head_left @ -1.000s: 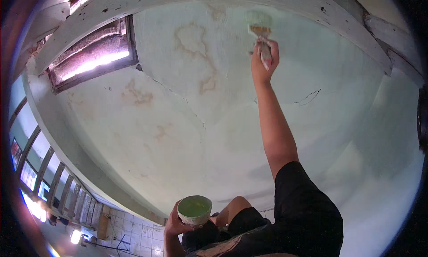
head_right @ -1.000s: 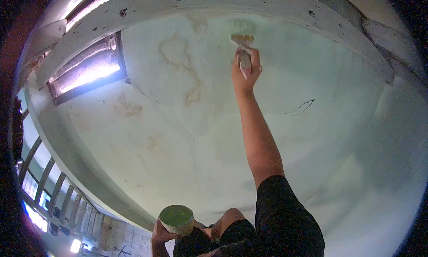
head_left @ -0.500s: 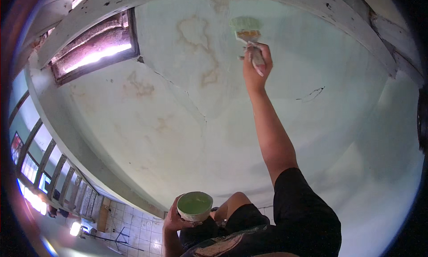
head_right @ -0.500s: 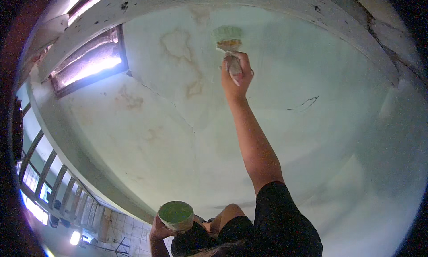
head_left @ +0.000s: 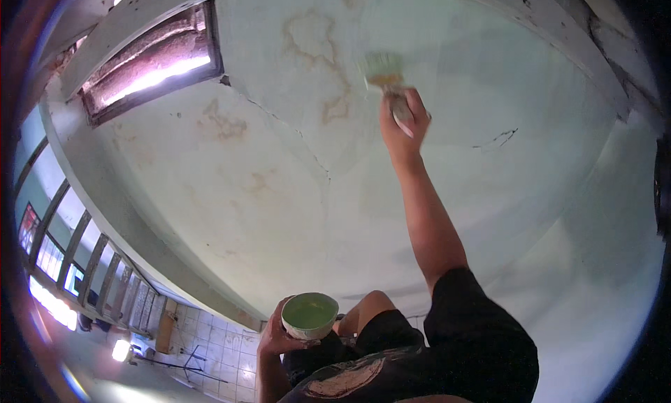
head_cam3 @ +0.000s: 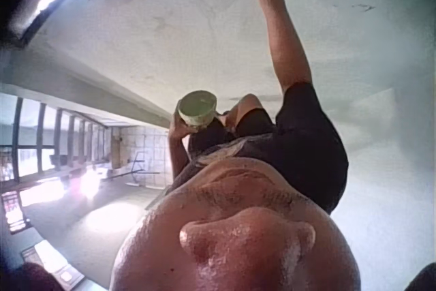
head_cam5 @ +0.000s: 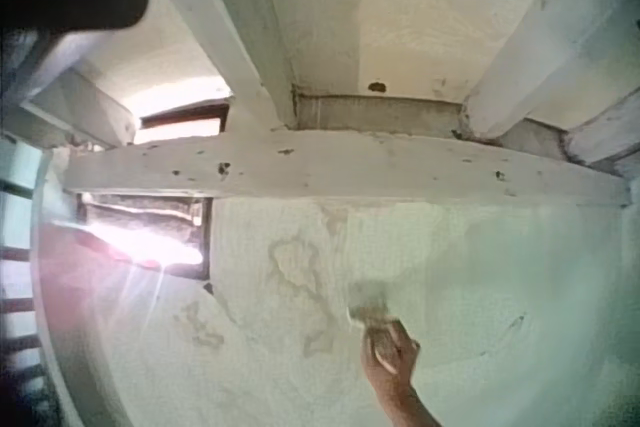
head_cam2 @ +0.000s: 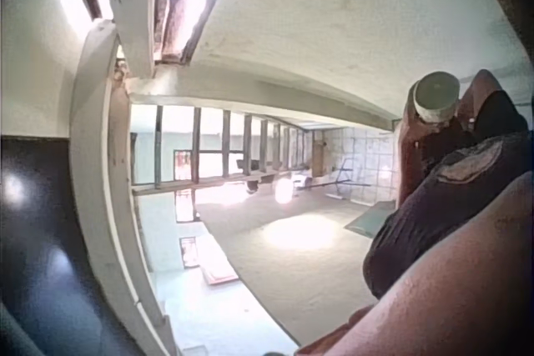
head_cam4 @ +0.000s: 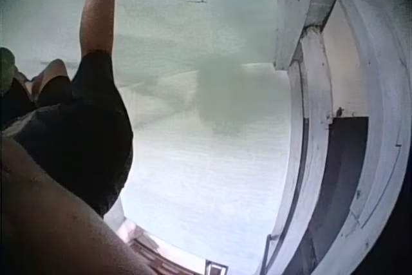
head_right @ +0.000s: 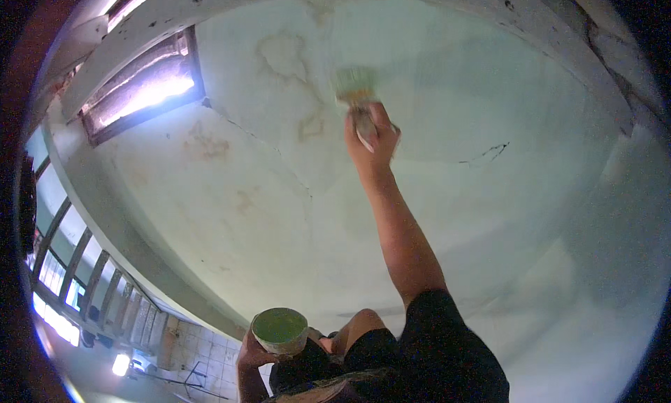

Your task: Painting a ceiling using a brush and light green paint.

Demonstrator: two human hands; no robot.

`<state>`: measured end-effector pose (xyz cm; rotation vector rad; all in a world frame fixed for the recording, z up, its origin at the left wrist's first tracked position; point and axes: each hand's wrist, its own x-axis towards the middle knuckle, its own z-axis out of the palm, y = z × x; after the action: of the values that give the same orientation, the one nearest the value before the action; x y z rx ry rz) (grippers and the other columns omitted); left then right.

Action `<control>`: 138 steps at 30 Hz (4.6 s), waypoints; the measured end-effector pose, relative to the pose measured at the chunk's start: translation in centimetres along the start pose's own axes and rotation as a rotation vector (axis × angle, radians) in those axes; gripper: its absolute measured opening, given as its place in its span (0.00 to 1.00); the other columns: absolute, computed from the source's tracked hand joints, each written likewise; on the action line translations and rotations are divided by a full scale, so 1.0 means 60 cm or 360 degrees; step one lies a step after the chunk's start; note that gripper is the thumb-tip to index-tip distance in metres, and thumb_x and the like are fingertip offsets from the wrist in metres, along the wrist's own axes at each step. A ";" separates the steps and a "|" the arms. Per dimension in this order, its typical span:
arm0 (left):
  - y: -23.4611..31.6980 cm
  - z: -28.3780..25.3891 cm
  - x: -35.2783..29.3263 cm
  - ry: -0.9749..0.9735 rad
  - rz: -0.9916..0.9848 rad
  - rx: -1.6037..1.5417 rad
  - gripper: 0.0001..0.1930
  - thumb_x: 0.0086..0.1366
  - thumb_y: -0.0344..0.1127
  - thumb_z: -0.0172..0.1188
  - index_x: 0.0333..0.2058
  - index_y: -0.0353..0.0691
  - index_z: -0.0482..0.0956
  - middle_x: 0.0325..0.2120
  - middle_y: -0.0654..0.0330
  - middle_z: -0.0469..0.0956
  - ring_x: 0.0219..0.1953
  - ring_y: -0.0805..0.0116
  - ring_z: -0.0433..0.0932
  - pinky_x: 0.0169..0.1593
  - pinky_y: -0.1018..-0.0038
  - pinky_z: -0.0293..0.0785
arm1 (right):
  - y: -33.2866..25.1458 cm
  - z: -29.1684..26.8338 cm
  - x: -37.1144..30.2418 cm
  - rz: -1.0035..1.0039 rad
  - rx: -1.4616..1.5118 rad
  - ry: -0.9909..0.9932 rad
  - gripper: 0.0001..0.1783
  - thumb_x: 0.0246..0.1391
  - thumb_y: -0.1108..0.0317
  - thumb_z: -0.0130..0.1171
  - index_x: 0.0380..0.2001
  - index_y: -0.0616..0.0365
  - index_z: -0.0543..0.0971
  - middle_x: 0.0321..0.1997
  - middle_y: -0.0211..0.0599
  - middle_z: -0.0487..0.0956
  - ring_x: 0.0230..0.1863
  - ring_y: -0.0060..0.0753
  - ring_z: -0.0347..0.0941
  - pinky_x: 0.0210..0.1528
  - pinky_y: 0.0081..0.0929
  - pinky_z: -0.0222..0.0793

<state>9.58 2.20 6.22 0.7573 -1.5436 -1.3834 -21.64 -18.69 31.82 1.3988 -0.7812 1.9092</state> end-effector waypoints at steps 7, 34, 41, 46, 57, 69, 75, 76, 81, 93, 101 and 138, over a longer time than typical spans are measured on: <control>-0.004 0.010 0.004 -0.0089 0.0023 0.0041 0.49 0.31 0.38 0.79 0.54 0.33 0.63 0.47 0.54 0.73 0.51 0.64 0.71 0.55 0.66 0.66 | 0.007 -0.019 0.208 0.0601 -0.0797 -0.0878 0.26 0.47 0.49 0.51 0.10 0.62 0.74 0.13 0.39 0.76 0.24 0.40 0.75 0.35 0.35 0.71; -0.002 0.009 0.009 -0.0178 0.0110 -0.0025 0.53 0.29 0.36 0.81 0.56 0.34 0.60 0.52 0.52 0.70 0.55 0.60 0.69 0.57 0.60 0.67 | 0.007 0.029 0.189 -0.0194 0.0022 -0.0027 0.05 0.50 0.73 0.60 0.27 0.58 0.74 0.24 0.36 0.77 0.23 0.26 0.75 0.25 0.23 0.71; 0.003 0.023 0.006 -0.0047 0.0126 -0.0064 0.52 0.32 0.38 0.80 0.56 0.33 0.60 0.50 0.54 0.71 0.53 0.64 0.69 0.56 0.65 0.65 | -0.015 -0.024 -0.033 -0.0088 -0.0154 -0.0159 0.08 0.49 0.73 0.61 0.30 0.58 0.71 0.22 0.37 0.76 0.23 0.30 0.77 0.26 0.25 0.73; -0.008 0.006 0.008 -0.0176 0.0109 0.0025 0.53 0.29 0.32 0.80 0.56 0.34 0.59 0.52 0.51 0.70 0.55 0.59 0.70 0.57 0.59 0.66 | -0.015 0.018 0.065 0.0305 0.0615 0.0144 0.06 0.51 0.77 0.58 0.31 0.58 0.72 0.26 0.34 0.78 0.26 0.21 0.75 0.28 0.17 0.70; -0.001 0.006 0.007 -0.0037 0.0136 0.0090 0.51 0.31 0.37 0.80 0.55 0.31 0.61 0.49 0.53 0.72 0.52 0.64 0.71 0.55 0.66 0.67 | 0.035 0.110 0.127 -0.0171 0.0592 0.0047 0.11 0.45 0.79 0.63 0.32 0.56 0.73 0.26 0.32 0.79 0.26 0.22 0.75 0.30 0.20 0.71; -0.003 -0.007 0.036 -0.0097 0.0067 0.0141 0.50 0.31 0.36 0.80 0.55 0.33 0.61 0.48 0.53 0.73 0.52 0.64 0.72 0.55 0.65 0.68 | 0.073 0.055 0.174 -0.0224 0.0342 0.0175 0.08 0.47 0.77 0.61 0.30 0.56 0.73 0.23 0.33 0.77 0.24 0.23 0.75 0.29 0.19 0.70; 0.002 0.002 0.031 -0.0050 0.0031 0.0172 0.49 0.31 0.37 0.80 0.55 0.33 0.62 0.48 0.53 0.74 0.51 0.64 0.72 0.54 0.66 0.68 | 0.051 0.022 0.151 -0.0210 0.0321 0.0159 0.07 0.49 0.75 0.61 0.29 0.57 0.73 0.23 0.33 0.78 0.24 0.22 0.74 0.28 0.19 0.70; 0.007 0.002 0.028 -0.0051 0.0063 0.0339 0.49 0.31 0.37 0.80 0.55 0.33 0.62 0.48 0.53 0.74 0.51 0.65 0.72 0.54 0.66 0.68 | 0.046 0.024 0.151 -0.0192 0.0372 0.0109 0.06 0.51 0.73 0.61 0.29 0.58 0.73 0.22 0.32 0.76 0.23 0.19 0.72 0.28 0.18 0.68; -0.002 0.007 0.031 -0.0093 0.0036 0.0117 0.50 0.31 0.38 0.80 0.55 0.33 0.62 0.47 0.53 0.74 0.51 0.65 0.72 0.54 0.66 0.68 | 0.047 0.061 0.185 -0.0271 0.0390 0.0072 0.08 0.49 0.74 0.62 0.30 0.55 0.72 0.21 0.31 0.76 0.22 0.17 0.71 0.26 0.17 0.67; -0.005 0.022 0.024 -0.0055 0.0033 -0.0173 0.50 0.32 0.38 0.80 0.55 0.32 0.62 0.48 0.52 0.73 0.51 0.64 0.72 0.55 0.66 0.67 | 0.051 0.027 0.127 -0.0141 0.0434 0.0069 0.08 0.49 0.77 0.60 0.32 0.57 0.73 0.24 0.37 0.77 0.24 0.21 0.74 0.28 0.21 0.70; 0.013 0.034 0.020 -0.0045 0.0060 -0.0020 0.50 0.32 0.38 0.80 0.55 0.31 0.62 0.48 0.52 0.73 0.51 0.63 0.71 0.55 0.66 0.67 | 0.048 0.050 0.102 -0.0059 0.0462 0.0031 0.11 0.45 0.79 0.61 0.29 0.54 0.69 0.21 0.34 0.75 0.22 0.25 0.74 0.28 0.18 0.70; 0.038 0.036 -0.015 -0.0122 0.0049 0.0099 0.50 0.30 0.39 0.80 0.54 0.33 0.64 0.48 0.54 0.72 0.52 0.63 0.70 0.55 0.66 0.65 | 0.089 -0.060 -0.037 -0.0025 -0.0925 -0.0971 0.16 0.52 0.59 0.57 0.28 0.63 0.71 0.16 0.37 0.76 0.18 0.30 0.76 0.25 0.28 0.72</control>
<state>8.25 4.34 8.31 0.7227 -1.6582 -1.3611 -27.39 -19.55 28.27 1.5806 -1.4607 1.0800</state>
